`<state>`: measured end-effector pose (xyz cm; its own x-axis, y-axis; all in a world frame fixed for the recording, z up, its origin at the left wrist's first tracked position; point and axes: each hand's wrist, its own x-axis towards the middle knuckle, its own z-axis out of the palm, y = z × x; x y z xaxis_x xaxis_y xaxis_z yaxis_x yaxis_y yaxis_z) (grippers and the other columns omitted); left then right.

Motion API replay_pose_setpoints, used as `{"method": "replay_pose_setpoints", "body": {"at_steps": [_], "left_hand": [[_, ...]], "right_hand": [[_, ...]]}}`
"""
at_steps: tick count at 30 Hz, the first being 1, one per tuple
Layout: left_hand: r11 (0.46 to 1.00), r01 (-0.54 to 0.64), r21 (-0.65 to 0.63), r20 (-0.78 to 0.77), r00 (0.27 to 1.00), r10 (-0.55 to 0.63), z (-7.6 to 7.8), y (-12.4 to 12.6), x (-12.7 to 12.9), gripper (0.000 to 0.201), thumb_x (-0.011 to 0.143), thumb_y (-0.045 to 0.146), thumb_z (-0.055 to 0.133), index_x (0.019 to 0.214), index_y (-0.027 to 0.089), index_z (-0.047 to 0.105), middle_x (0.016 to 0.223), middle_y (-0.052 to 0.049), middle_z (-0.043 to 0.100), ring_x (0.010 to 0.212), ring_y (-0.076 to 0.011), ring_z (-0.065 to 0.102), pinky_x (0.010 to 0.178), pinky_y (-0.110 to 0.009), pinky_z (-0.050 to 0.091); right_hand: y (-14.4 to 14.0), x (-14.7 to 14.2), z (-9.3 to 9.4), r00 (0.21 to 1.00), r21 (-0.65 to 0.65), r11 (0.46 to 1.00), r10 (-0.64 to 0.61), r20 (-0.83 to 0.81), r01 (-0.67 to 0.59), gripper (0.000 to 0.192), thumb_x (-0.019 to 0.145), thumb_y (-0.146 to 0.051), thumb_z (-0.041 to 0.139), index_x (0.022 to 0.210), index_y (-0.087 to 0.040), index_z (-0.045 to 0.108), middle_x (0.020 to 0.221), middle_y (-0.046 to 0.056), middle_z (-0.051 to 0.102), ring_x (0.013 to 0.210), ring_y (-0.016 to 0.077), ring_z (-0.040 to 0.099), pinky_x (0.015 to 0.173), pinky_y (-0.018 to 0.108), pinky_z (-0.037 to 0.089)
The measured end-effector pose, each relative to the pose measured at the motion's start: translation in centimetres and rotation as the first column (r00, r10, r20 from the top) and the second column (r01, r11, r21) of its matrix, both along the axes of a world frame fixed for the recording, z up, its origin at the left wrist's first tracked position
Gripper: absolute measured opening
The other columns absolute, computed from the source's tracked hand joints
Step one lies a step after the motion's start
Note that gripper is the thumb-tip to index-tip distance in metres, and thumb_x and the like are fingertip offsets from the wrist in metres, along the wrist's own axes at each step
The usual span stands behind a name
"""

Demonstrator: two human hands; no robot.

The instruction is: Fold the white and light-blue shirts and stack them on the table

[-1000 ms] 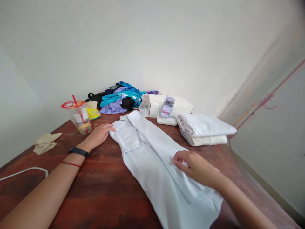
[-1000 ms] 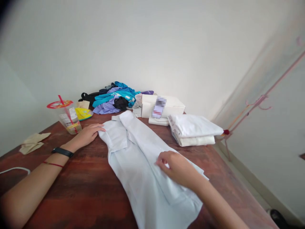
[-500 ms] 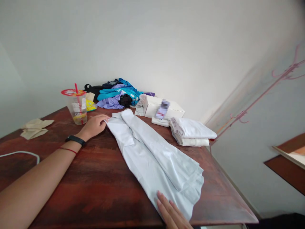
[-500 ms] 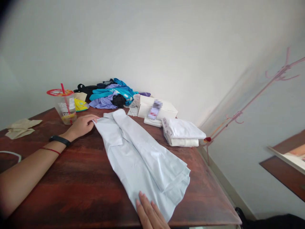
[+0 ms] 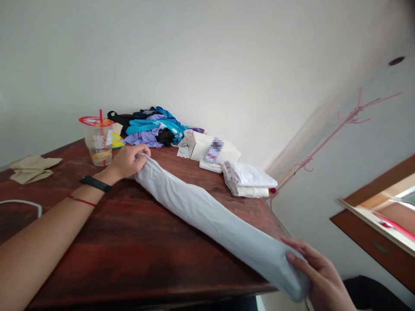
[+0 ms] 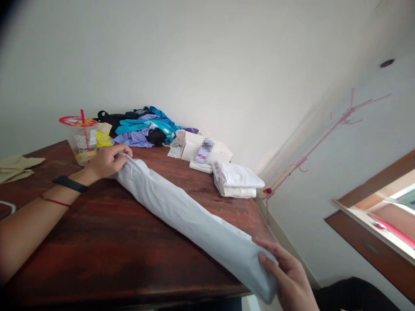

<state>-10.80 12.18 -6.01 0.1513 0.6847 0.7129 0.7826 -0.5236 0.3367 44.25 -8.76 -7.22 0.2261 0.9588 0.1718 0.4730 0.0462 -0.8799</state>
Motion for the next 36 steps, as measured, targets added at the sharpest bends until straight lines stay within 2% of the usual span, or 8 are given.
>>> {"method": "replay_pose_setpoints", "body": {"at_steps": [5,8,12,18,21,24,30,36], "left_hand": [[0.966,-0.183,-0.184,-0.075,0.982,0.172,-1.0,0.6,2.6,0.046,0.088,0.028,0.046,0.131,0.018,0.058,0.099,-0.006,0.074,0.086,-0.0247,0.07,0.079,-0.032,0.05],[0.894,-0.331,-0.301,-0.29,0.925,0.245,-3.1,1.3,3.3,0.048,0.095,0.031,0.043,0.141,0.022,0.054,0.113,-0.011,0.074,0.099,-0.0315,0.071,0.083,-0.04,0.051],[0.908,-0.298,-0.295,-0.411,0.897,0.161,-5.2,1.9,3.1,0.042,0.098,0.029,0.04,0.134,0.022,0.06,0.134,-0.011,0.066,0.118,-0.0304,0.064,0.09,-0.041,0.051],[0.964,-0.265,-0.028,-0.394,0.889,0.233,-3.1,0.3,5.7,0.035,0.101,0.031,0.044,0.126,0.017,0.065,0.125,-0.015,0.065,0.116,-0.0342,0.06,0.094,-0.047,0.05],[1.0,-0.021,-0.015,-0.31,0.951,0.015,-2.6,-2.1,9.3,0.039,0.106,0.035,0.038,0.129,0.016,0.063,0.13,-0.013,0.065,0.123,-0.0295,0.059,0.106,-0.045,0.045],[0.945,0.231,-0.232,-0.379,0.873,-0.306,-4.7,-4.7,12.9,0.05,0.106,0.046,0.039,0.144,0.018,0.054,0.144,-0.012,0.059,0.135,-0.0284,0.053,0.114,-0.044,0.039],[0.858,0.152,-0.49,-0.362,0.86,-0.359,-8.6,-6.1,14.6,0.073,0.096,0.072,0.041,0.156,0.03,0.042,0.165,-0.01,0.032,0.153,-0.0382,0.023,0.122,-0.06,0.017],[0.804,0.129,-0.581,-0.359,0.846,-0.395,-7.4,-4.2,13.3,0.08,0.092,0.08,0.038,0.157,0.034,0.038,0.167,-0.008,0.025,0.154,-0.0369,0.019,0.122,-0.063,0.009]], "right_hand": [[5.3,0.7,-1.7,0.964,-0.25,0.967,-0.022,-0.264,-0.046,0.048,0.072,-0.049,0.078,0.109,-0.02,0.075,0.083,0.005,0.075,0.07,0.0218,0.068,0.057,0.027,0.052],[7.6,0.5,-4.0,0.996,-0.328,0.941,0.078,-0.043,-0.088,0.044,0.07,-0.048,0.071,0.1,-0.017,0.076,0.077,0.004,0.073,0.068,0.0216,0.065,0.057,0.029,0.049],[8.2,0.8,-5.4,0.95,-0.275,0.956,0.177,0.259,-0.103,0.033,0.071,-0.045,0.059,0.084,-0.018,0.074,0.077,0.004,0.072,0.079,0.0261,0.067,0.074,0.035,0.052],[7.2,2.0,-5.5,0.87,-0.172,0.984,0.13,0.476,-0.053,0.03,0.08,-0.044,0.046,0.08,-0.021,0.067,0.077,0.004,0.07,0.086,0.0274,0.067,0.08,0.035,0.051],[6.9,2.3,-6.1,0.807,-0.144,0.989,0.073,0.586,0.014,0.033,0.085,-0.04,0.041,0.091,-0.021,0.068,0.082,0.005,0.069,0.085,0.0255,0.067,0.079,0.035,0.051],[6.5,2.4,-6.9,0.715,-0.122,0.992,0.076,0.695,0.013,0.036,0.087,-0.037,0.043,0.106,-0.021,0.069,0.1,0.008,0.07,0.096,0.0262,0.068,0.088,0.038,0.052],[5.0,0.8,-5.7,0.587,-0.077,0.964,0.217,0.78,-0.254,0.055,0.097,-0.046,0.052,0.15,-0.028,0.05,0.162,0.012,0.036,0.15,0.0355,0.032,0.118,0.058,0.033],[2.7,-2.4,-5.2,0.348,-0.341,0.743,0.6,0.72,-0.576,0.071,0.097,-0.055,0.055,0.159,-0.044,0.023,0.17,0.003,0.013,0.154,0.0386,0.011,0.119,0.07,0.014]]}}
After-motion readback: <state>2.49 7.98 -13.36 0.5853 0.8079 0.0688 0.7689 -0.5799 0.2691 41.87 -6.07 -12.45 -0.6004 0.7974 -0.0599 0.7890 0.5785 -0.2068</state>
